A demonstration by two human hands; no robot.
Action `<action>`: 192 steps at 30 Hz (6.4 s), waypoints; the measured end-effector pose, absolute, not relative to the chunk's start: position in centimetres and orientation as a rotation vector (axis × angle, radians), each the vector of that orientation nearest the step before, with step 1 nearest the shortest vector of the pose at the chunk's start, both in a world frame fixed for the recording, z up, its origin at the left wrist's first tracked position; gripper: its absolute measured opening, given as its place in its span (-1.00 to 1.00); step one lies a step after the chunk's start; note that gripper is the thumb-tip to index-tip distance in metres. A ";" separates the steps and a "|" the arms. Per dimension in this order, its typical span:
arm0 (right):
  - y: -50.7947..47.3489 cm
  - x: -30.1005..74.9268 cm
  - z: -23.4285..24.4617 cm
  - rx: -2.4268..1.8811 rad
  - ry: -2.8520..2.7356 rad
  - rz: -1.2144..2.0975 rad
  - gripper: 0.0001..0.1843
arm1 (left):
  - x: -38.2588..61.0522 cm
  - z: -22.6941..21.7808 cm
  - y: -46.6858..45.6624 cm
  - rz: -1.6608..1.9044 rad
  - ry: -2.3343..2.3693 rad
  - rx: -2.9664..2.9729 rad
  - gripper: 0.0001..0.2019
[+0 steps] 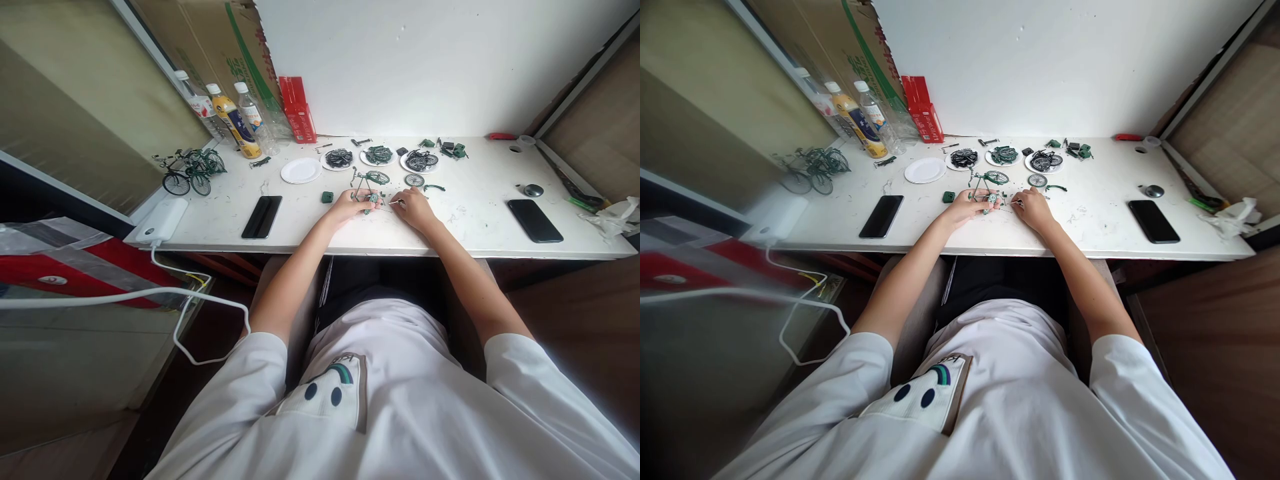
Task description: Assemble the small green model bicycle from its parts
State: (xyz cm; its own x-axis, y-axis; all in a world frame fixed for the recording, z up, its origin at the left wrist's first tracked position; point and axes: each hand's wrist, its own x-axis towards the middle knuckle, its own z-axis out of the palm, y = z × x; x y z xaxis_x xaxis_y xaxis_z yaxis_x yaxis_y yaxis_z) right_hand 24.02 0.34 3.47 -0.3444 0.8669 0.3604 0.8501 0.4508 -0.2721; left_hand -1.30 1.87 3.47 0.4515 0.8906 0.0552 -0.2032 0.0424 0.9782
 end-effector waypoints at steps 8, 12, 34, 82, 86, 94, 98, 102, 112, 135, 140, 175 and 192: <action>0.6 24.1 3.3 -1.411 -2.257 0.090 -0.74 | -1.3 3.9 1.6 0.949 0.695 1.240 -0.53; 0.5 23.7 3.3 -1.533 -2.253 0.086 -0.75 | -1.3 3.7 1.8 0.951 0.697 1.221 -0.49; 0.9 23.7 2.2 -1.581 -2.205 0.086 -0.66 | -1.2 3.3 2.2 0.957 0.682 1.249 -0.47; -1.2 21.4 3.5 -1.238 -2.073 0.092 -0.72 | 2.0 2.8 0.1 1.081 0.655 1.054 -0.43; -0.9 21.6 3.3 -1.226 -2.070 0.092 -0.75 | 2.0 3.0 0.0 1.077 0.662 1.055 -0.44; -0.8 21.4 3.3 -1.203 -2.120 0.124 -0.71 | 2.2 3.3 -0.3 1.086 0.669 1.050 -0.44; -0.9 21.4 3.4 -1.213 -2.133 0.108 -0.74 | 2.3 3.0 -0.1 1.095 0.691 1.062 -0.40; -1.0 21.4 3.4 -1.188 -2.121 0.115 -0.81 | 2.4 2.7 0.1 1.101 0.692 1.073 -0.37; -0.1 22.0 2.0 -1.010 -1.921 0.409 -0.72 | 2.3 1.7 1.0 1.142 0.686 1.152 -0.30; 0.0 21.8 1.9 -0.948 -1.695 0.837 -0.53 | 2.0 2.2 0.7 1.110 0.693 1.164 -0.38; 0.0 21.9 2.1 -0.980 -1.666 0.866 -0.50 | 1.9 2.2 0.7 1.095 0.697 1.176 -0.41; -1.3 21.9 4.2 -0.863 -1.599 1.268 -0.52 | 2.0 2.5 0.2 1.069 0.749 1.274 -0.56; -1.2 21.7 3.9 -0.845 -1.647 1.240 -0.42 | 2.2 2.6 0.1 1.086 0.795 1.214 -0.58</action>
State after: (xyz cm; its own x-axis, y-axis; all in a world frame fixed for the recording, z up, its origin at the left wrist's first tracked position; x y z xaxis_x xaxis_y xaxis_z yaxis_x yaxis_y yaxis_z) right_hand 21.69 -1.17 3.94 -0.3793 0.8923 0.2449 0.0108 0.2690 -0.9631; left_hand 2.15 0.15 2.59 0.3167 0.9458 0.0713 -0.2178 -0.0006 0.9760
